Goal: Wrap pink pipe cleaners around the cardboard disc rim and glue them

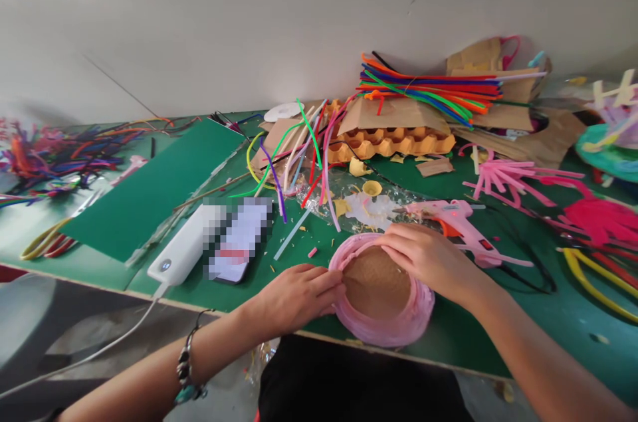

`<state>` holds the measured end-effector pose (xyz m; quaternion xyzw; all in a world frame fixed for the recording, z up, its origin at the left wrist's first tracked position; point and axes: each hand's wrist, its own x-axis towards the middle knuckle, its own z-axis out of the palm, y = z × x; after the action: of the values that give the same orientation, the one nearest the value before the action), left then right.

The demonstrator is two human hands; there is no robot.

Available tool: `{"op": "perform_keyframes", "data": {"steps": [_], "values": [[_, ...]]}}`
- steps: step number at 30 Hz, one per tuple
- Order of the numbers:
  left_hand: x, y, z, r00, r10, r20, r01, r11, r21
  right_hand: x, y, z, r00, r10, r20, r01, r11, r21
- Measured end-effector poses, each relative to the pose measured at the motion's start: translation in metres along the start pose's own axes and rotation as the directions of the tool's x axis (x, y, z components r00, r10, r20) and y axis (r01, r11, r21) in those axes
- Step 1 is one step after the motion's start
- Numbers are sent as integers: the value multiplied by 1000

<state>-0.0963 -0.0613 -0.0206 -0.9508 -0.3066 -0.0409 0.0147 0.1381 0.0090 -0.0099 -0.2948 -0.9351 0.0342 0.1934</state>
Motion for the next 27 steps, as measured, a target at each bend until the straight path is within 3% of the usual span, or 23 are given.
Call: {"op": "perform_keyframes", "data": {"steps": [15,27], "values": [[6,-5,-6,996,10,90,-5,998,-61,0,1,1,1000,2,3,-2,1000,-6],[8,-12,-4,995,76,62,-70,993,-96,0,0,1,1000,18,22,-18,1000,-12]]}}
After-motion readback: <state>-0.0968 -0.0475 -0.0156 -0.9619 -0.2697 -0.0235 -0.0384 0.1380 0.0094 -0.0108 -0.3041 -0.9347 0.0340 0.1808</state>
